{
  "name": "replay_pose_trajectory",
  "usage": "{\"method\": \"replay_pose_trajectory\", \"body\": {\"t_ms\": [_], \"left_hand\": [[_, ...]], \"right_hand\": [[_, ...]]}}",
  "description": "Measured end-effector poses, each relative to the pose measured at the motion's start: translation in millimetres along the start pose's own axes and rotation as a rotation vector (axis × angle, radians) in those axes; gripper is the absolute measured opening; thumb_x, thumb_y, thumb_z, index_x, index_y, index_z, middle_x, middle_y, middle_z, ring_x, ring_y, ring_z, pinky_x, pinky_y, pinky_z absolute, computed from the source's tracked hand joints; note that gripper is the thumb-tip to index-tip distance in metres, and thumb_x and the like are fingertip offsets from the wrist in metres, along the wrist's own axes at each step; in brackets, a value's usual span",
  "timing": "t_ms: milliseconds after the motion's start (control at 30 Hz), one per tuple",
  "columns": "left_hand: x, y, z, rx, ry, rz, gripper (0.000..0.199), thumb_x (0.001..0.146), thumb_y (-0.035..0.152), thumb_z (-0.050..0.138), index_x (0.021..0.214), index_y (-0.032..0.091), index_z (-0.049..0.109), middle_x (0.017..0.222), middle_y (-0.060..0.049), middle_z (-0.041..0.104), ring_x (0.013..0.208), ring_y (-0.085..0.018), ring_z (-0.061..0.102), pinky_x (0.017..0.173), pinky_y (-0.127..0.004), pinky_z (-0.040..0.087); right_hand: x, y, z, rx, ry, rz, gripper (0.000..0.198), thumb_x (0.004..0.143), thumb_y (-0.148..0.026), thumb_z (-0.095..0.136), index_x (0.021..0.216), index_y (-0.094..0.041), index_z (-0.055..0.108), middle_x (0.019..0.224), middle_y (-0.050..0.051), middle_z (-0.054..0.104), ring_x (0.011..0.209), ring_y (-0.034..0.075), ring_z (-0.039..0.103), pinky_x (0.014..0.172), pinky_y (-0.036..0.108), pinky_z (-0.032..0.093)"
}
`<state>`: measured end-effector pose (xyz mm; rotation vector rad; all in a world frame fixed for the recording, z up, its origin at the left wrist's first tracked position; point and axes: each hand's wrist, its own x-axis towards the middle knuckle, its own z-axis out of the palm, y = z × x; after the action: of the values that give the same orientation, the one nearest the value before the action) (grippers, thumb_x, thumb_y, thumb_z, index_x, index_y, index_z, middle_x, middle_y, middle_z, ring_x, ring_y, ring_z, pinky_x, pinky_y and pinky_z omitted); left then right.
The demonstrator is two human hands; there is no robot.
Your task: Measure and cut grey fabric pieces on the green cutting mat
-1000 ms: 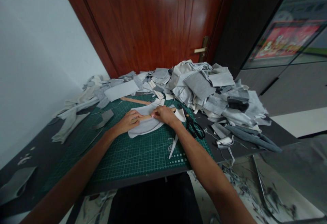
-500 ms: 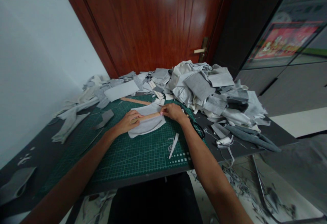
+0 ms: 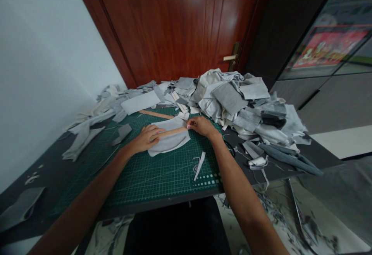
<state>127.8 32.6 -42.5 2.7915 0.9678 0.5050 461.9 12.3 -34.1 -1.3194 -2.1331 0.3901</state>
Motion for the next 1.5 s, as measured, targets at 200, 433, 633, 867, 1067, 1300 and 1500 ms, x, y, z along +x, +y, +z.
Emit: {"method": "replay_pose_trajectory", "body": {"t_ms": [200, 433, 633, 867, 1067, 1300, 1500], "left_hand": [[-11, -14, -13, -0.075, -0.039, -0.002, 0.036, 0.089, 0.022, 0.052, 0.123, 0.022, 0.065, 0.114, -0.007, 0.063, 0.110, -0.026, 0.052, 0.098, -0.041, 0.040], [-12, -22, -10, -0.197, -0.068, 0.008, 0.033, 0.090, 0.025, 0.053, 0.120, 0.020, 0.066, 0.113, -0.008, 0.061, 0.111, -0.024, 0.054, 0.101, -0.039, 0.043], [-13, -27, -7, -0.224, -0.031, 0.035, 0.018, 0.083, 0.022, 0.056, 0.098, 0.017, 0.065, 0.102, -0.007, 0.058, 0.106, -0.025, 0.054, 0.096, -0.038, 0.046], [-12, -31, -8, -0.275, -0.039, 0.075, 0.014, 0.088, 0.029, 0.058, 0.095, 0.018, 0.064, 0.097, -0.005, 0.058, 0.097, -0.021, 0.055, 0.090, -0.034, 0.047], [-13, -32, -7, -0.300, -0.048, 0.048, 0.014, 0.087, 0.029, 0.059, 0.095, 0.019, 0.065, 0.101, -0.005, 0.059, 0.104, -0.022, 0.055, 0.095, -0.034, 0.047], [-13, -32, -7, -0.292, -0.064, 0.022, 0.019, 0.088, 0.034, 0.058, 0.097, 0.019, 0.066, 0.103, -0.007, 0.059, 0.105, -0.023, 0.055, 0.094, -0.036, 0.048], [-12, -31, -9, -0.264, -0.066, 0.023, 0.017, 0.086, 0.034, 0.059, 0.091, 0.018, 0.064, 0.098, -0.006, 0.059, 0.102, -0.023, 0.054, 0.096, -0.037, 0.046]], "right_hand": [[9, -24, 24, 0.122, 0.038, -0.103, 0.014, 0.092, -0.029, 0.067, 0.095, -0.017, 0.075, 0.092, 0.004, 0.074, 0.073, 0.013, 0.061, 0.070, 0.022, 0.042], [33, -70, 70, 0.188, 0.014, -0.148, 0.011, 0.090, -0.028, 0.070, 0.093, -0.019, 0.075, 0.090, 0.002, 0.073, 0.072, 0.012, 0.059, 0.070, 0.023, 0.040], [49, -92, 97, 0.172, -0.041, -0.193, 0.007, 0.089, -0.019, 0.071, 0.093, -0.022, 0.075, 0.091, 0.001, 0.073, 0.082, 0.014, 0.063, 0.074, 0.022, 0.041], [48, -97, 101, 0.149, -0.064, -0.208, 0.007, 0.090, -0.022, 0.070, 0.095, -0.022, 0.075, 0.088, 0.000, 0.072, 0.079, 0.013, 0.063, 0.072, 0.021, 0.040], [42, -103, 99, 0.110, -0.055, -0.200, 0.009, 0.090, -0.023, 0.071, 0.098, -0.024, 0.075, 0.090, 0.001, 0.072, 0.082, 0.015, 0.064, 0.072, 0.023, 0.039], [42, -99, 100, 0.089, -0.072, -0.214, 0.010, 0.093, -0.028, 0.069, 0.099, -0.024, 0.076, 0.095, 0.001, 0.074, 0.086, 0.015, 0.065, 0.075, 0.023, 0.041], [42, -101, 99, 0.052, -0.074, -0.222, 0.011, 0.093, -0.025, 0.067, 0.101, -0.024, 0.075, 0.100, 0.002, 0.074, 0.090, 0.017, 0.066, 0.078, 0.025, 0.042]]}}
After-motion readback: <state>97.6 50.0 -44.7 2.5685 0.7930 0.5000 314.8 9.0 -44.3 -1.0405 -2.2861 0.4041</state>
